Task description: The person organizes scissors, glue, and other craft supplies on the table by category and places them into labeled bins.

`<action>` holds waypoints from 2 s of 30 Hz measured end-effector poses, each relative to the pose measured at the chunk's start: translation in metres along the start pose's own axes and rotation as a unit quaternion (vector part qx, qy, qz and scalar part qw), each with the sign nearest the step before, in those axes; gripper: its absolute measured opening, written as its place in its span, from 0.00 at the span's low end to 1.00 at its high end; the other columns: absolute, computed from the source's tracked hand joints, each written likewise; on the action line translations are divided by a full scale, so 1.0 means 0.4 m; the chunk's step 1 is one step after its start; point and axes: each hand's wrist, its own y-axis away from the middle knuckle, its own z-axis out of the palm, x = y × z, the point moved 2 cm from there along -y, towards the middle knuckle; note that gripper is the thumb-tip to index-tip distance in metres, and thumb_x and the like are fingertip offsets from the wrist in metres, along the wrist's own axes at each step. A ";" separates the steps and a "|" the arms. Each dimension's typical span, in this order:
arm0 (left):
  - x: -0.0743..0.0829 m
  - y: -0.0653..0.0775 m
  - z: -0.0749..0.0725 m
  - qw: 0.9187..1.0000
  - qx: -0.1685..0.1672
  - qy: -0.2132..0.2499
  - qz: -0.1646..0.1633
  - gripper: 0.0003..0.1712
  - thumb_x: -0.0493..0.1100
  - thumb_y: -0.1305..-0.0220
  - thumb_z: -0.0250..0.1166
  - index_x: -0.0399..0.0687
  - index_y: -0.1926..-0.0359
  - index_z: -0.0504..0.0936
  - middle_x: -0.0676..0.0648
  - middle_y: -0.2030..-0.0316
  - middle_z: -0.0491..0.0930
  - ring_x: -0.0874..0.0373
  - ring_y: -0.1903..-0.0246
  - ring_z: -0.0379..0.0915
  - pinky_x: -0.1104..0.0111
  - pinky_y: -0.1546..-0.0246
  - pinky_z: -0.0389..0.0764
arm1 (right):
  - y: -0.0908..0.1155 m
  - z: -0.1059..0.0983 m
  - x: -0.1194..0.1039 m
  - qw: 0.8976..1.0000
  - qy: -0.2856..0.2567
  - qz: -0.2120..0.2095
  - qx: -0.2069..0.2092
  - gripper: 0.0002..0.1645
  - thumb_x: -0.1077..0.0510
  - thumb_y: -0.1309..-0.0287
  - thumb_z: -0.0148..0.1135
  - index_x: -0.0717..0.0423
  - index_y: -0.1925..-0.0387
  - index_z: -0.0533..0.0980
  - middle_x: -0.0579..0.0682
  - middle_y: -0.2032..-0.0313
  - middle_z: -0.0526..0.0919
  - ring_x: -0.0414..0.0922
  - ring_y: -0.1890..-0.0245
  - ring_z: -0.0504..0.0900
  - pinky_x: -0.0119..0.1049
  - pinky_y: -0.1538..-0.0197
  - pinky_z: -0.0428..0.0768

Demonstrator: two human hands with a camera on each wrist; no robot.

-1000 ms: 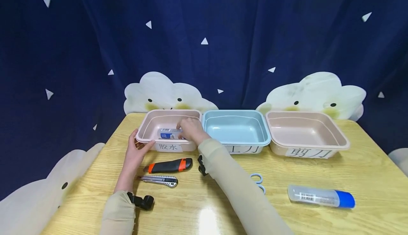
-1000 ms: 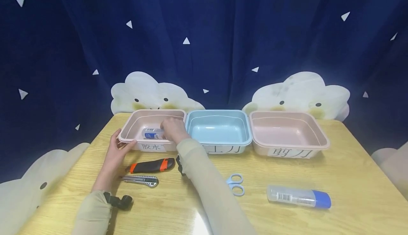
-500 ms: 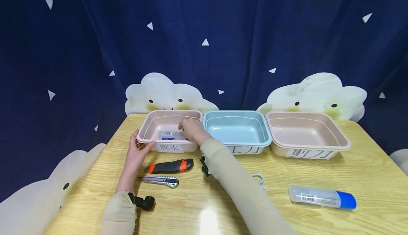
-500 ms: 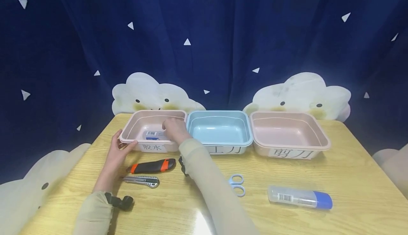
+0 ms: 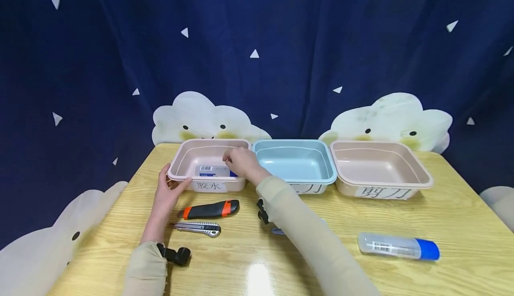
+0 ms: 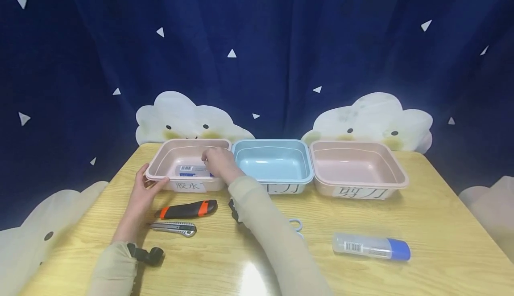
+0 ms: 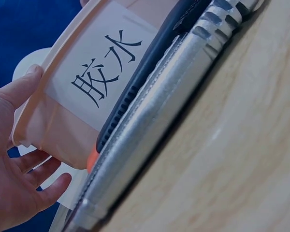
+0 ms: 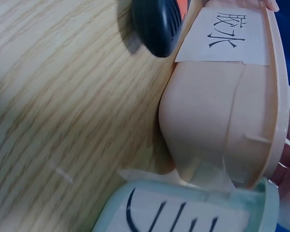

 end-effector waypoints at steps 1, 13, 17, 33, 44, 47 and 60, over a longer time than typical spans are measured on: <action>0.000 0.000 -0.002 1.000 0.000 0.000 0.001 0.52 0.53 0.45 0.65 0.58 0.29 0.39 0.38 0.37 0.56 0.45 0.41 0.56 0.57 0.42 0.62 | 0.003 -0.003 -0.001 1.000 0.000 -0.002 0.002 0.10 0.55 0.41 0.55 0.47 0.59 0.80 0.43 0.64 0.81 0.39 0.66 0.75 0.34 0.60 0.75; 0.005 -0.001 0.002 1.000 -0.008 0.006 0.005 0.52 0.51 0.45 0.65 0.57 0.29 0.39 0.38 0.37 0.55 0.44 0.40 0.55 0.56 0.42 0.62 | 0.057 -0.073 0.030 0.997 -0.051 -0.058 0.008 0.11 0.59 0.41 0.55 0.53 0.58 0.80 0.47 0.60 0.82 0.40 0.61 0.78 0.35 0.54 0.75; 0.000 -0.002 0.000 1.000 -0.003 0.006 0.005 0.52 0.52 0.45 0.65 0.58 0.29 0.39 0.38 0.37 0.56 0.45 0.41 0.55 0.56 0.43 0.62 | 0.089 -0.097 0.038 0.996 -0.040 -0.083 0.016 0.11 0.59 0.41 0.56 0.53 0.58 0.80 0.47 0.61 0.82 0.41 0.62 0.78 0.34 0.56 0.76; -0.002 0.001 -0.001 1.000 -0.001 0.004 0.009 0.52 0.50 0.44 0.64 0.56 0.29 0.39 0.37 0.38 0.56 0.45 0.41 0.56 0.57 0.43 0.62 | 0.256 -0.159 0.120 0.983 0.041 -0.158 0.077 0.11 0.58 0.46 0.61 0.51 0.60 0.80 0.45 0.62 0.80 0.42 0.61 0.80 0.38 0.59 0.77; 0.002 -0.002 -0.007 1.000 -0.004 -0.009 0.006 0.53 0.54 0.45 0.64 0.57 0.29 0.38 0.37 0.36 0.55 0.45 0.40 0.55 0.56 0.42 0.61 | 0.378 -0.205 0.209 0.978 0.063 -0.168 0.109 0.11 0.58 0.50 0.65 0.53 0.61 0.80 0.46 0.64 0.81 0.44 0.64 0.80 0.39 0.61 0.76; 0.006 0.000 -0.010 1.000 0.000 -0.012 0.005 0.52 0.53 0.44 0.64 0.57 0.29 0.38 0.37 0.36 0.55 0.44 0.40 0.55 0.56 0.43 0.62 | 0.410 -0.209 0.230 0.978 0.076 -0.160 0.109 0.11 0.56 0.50 0.65 0.52 0.62 0.81 0.45 0.65 0.81 0.43 0.65 0.80 0.39 0.62 0.76; 0.022 -0.004 -0.025 0.997 -0.039 -0.064 0.018 0.53 0.54 0.43 0.63 0.53 0.29 0.37 0.37 0.35 0.53 0.42 0.41 0.56 0.53 0.44 0.63 | 0.541 -0.231 0.303 0.977 0.101 -0.138 0.123 0.13 0.54 0.53 0.67 0.49 0.63 0.81 0.43 0.67 0.80 0.41 0.67 0.79 0.40 0.64 0.76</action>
